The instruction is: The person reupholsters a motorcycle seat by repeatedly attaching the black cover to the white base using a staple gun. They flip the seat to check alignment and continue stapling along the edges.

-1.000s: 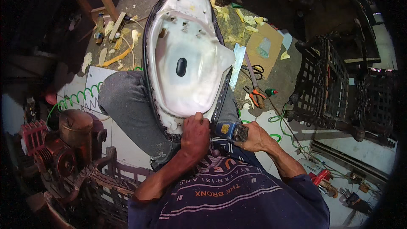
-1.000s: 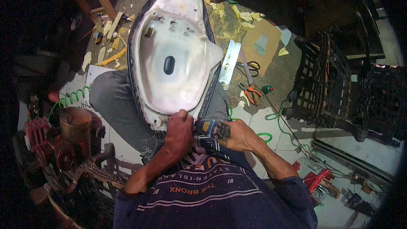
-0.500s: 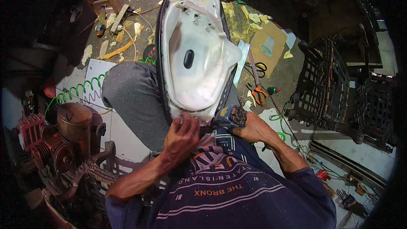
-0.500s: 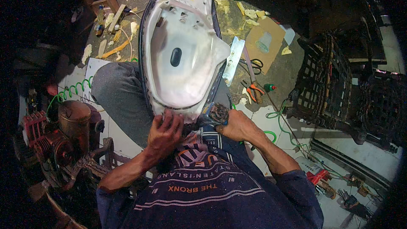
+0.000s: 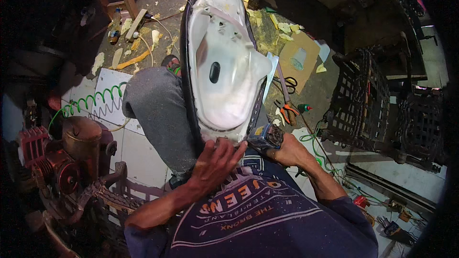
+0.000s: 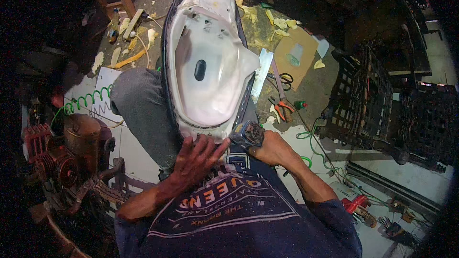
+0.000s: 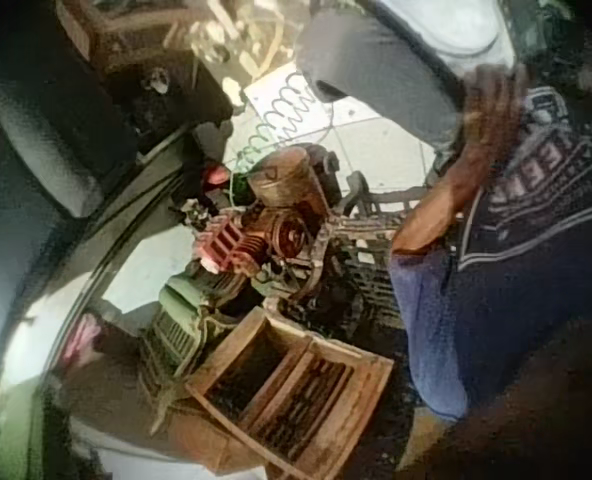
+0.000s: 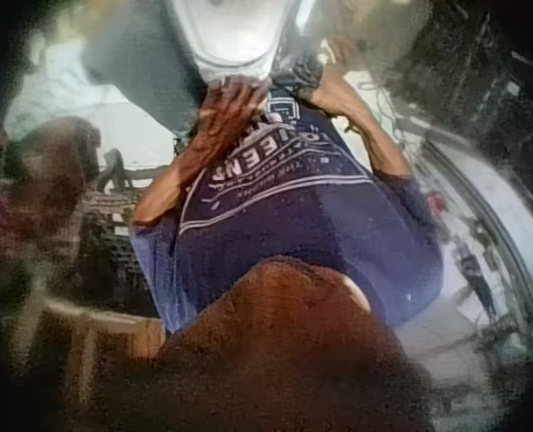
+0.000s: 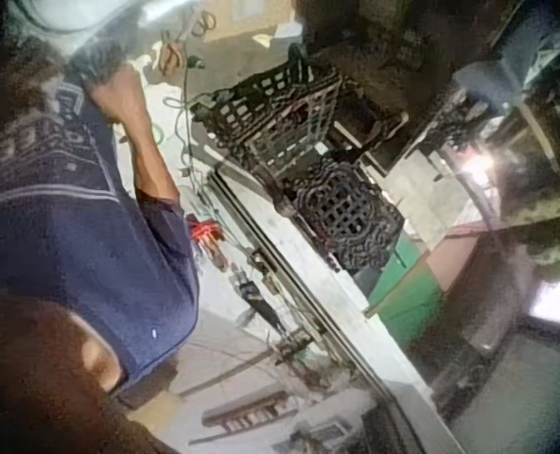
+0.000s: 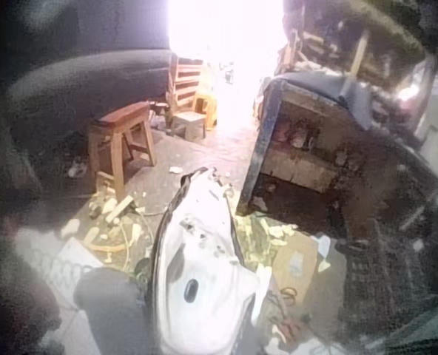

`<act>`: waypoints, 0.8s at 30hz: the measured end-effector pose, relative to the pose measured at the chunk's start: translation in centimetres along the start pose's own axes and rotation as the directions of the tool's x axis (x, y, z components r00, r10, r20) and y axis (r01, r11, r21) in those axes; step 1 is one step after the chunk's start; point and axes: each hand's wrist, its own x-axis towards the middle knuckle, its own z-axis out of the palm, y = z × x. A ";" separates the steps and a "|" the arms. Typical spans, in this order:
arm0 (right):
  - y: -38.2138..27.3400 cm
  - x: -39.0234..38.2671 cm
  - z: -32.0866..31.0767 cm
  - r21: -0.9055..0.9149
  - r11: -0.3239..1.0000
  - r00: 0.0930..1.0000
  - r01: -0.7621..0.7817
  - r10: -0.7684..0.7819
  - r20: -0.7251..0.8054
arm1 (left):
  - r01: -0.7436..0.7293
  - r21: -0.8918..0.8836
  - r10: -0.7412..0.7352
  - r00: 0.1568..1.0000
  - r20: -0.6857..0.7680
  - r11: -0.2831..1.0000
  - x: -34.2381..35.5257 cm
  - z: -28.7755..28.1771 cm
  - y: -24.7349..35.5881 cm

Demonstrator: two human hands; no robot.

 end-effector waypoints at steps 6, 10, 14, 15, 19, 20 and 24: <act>2.2 -1.5 0.3 0.059 0.992 0.986 0.107 -0.099 -0.137 | -0.046 -0.122 0.069 0.980 0.189 0.991 0.8 -0.2 0.5; 3.4 -0.7 0.7 0.088 0.982 0.972 0.166 -0.148 -0.181 | -0.002 -0.199 0.042 0.979 0.199 0.980 1.1 0.2 0.2; 3.6 0.2 0.7 0.009 0.989 0.982 0.144 -0.142 -0.124 | 0.068 -0.293 0.020 0.958 0.287 0.954 1.2 0.3 0.3; 3.5 0.4 0.7 -0.014 0.991 0.984 0.135 -0.136 -0.114 | 0.058 -0.281 0.018 0.966 0.259 0.958 1.2 0.4 0.3; 2.8 1.0 0.8 0.030 0.991 0.987 0.127 -0.124 -0.098 | 0.052 -0.273 0.006 0.978 0.208 0.961 0.8 0.9 0.5; 2.5 1.1 0.9 0.018 0.995 0.991 0.095 -0.093 -0.092 | 0.056 -0.279 0.003 0.978 0.210 0.959 0.7 1.2 0.6; 1.3 2.3 1.3 -0.027 1.000 0.997 0.008 -0.010 -0.072 | 0.082 -0.223 -0.030 0.973 0.231 0.971 0.4 2.4 1.3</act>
